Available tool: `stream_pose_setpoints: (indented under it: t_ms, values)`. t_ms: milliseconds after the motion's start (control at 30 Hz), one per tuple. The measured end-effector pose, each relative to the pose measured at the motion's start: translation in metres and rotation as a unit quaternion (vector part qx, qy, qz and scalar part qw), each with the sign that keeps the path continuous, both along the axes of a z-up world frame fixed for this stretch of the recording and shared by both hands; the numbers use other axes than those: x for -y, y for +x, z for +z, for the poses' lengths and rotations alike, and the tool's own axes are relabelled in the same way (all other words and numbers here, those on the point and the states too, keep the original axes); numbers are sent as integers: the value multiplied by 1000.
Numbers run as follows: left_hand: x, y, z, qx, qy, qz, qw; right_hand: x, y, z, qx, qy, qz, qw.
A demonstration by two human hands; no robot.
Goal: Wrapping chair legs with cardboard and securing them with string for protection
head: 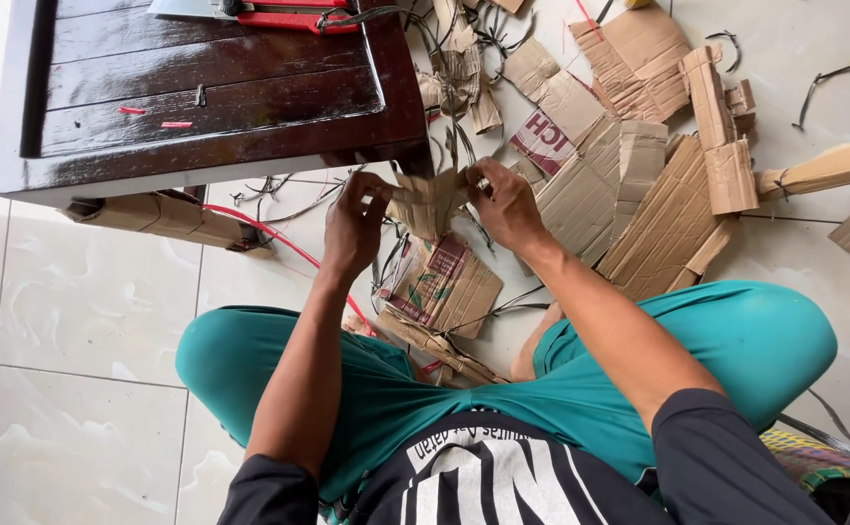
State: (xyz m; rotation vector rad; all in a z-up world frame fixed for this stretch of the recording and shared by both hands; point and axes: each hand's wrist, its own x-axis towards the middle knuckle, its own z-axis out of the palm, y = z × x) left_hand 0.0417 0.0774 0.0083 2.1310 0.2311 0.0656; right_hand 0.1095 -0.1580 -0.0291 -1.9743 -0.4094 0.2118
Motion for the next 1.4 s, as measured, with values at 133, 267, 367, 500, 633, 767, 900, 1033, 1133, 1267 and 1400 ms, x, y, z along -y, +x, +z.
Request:
stream_pose_setpoints:
  t_ms: [133, 267, 367, 500, 633, 767, 900, 1033, 1133, 1267, 1400]
  values:
    - [1, 21, -22, 6, -41, 57, 998, -14, 14, -7, 8, 53, -24, 998]
    - [19, 22, -5, 11, -92, 107, 990, -26, 20, -6, -17, 91, -28, 995]
    - [38, 13, 18, 71, -150, 96, 982, -24, 28, -14, -17, 115, -39, 992]
    - [55, 10, 9, 54, -213, 57, 974, -28, 26, -8, -8, 107, -24, 994]
    - [49, 18, -33, 82, -104, 25, 991, -40, 17, 0, -4, 140, -28, 990]
    - [42, 28, -49, 51, -66, 7, 996, -54, 3, 31, 1, 100, 14, 995]
    - [49, 29, -7, 20, -83, -18, 996, -62, 0, 45, 22, 79, 51, 995]
    - [55, 40, -17, 33, -213, -10, 976, -73, 7, 41, 41, 45, 18, 998]
    - [66, 49, -18, 48, -245, 25, 968, -76, 11, 35, 29, 40, 26, 998]
    - [68, 45, -1, 89, -263, 43, 960, -78, 21, 29, 8, 30, 43, 999]
    - [53, 49, -3, 77, -295, 13, 952, -72, 34, 22, -11, 29, 50, 998]
